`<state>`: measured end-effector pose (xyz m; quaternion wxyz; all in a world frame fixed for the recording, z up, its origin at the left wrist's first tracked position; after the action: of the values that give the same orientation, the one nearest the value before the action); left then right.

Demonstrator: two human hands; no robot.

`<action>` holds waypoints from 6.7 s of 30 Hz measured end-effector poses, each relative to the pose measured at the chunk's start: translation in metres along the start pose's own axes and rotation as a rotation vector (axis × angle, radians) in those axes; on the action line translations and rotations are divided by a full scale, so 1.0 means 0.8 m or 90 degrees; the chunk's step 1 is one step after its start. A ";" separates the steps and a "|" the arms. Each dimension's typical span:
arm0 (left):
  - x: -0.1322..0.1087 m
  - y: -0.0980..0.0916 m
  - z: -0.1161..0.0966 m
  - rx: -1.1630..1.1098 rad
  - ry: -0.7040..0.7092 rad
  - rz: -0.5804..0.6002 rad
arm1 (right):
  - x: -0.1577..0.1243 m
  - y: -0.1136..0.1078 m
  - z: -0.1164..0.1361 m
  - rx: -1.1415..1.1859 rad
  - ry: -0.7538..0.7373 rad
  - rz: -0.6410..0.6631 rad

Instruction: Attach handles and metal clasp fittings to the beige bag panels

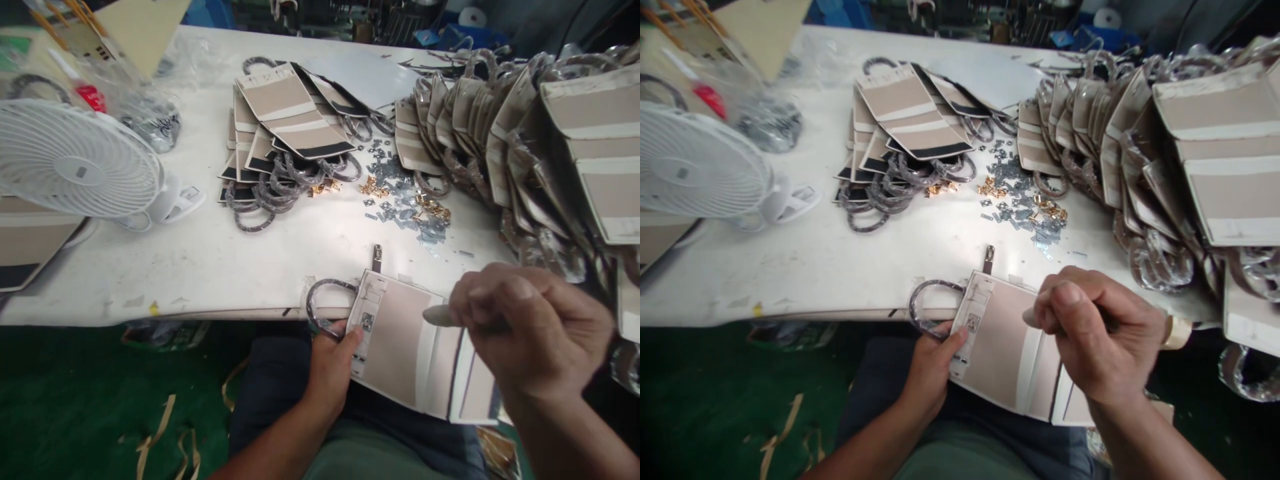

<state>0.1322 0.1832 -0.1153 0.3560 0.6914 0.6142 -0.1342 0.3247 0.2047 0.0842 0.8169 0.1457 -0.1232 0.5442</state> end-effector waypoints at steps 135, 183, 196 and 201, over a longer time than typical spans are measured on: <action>0.008 0.038 -0.122 1.079 0.616 0.126 | -0.001 0.012 -0.136 -0.306 0.439 0.298; 0.102 0.092 -0.160 0.859 0.079 0.228 | 0.009 0.010 -0.126 -0.336 0.327 0.220; 0.133 0.083 -0.149 0.799 -0.027 0.230 | 0.038 0.000 -0.111 0.325 0.172 -0.164; 0.135 0.085 -0.144 0.765 -0.043 0.250 | 0.036 0.024 -0.113 0.250 0.148 -0.092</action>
<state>0.1902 0.3406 -0.0784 -0.0569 0.8657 0.2819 -0.4098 0.3217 0.2701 0.0129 0.8186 0.2463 0.0906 0.5109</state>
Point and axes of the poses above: each hand's wrist, its own x-axis towards the middle knuckle, its own y-axis out of the palm, z = x × y, the point moved 8 cm from there along x, towards the middle knuckle, and after that the axes turned 8 degrees about x, right-handed, at the moved point
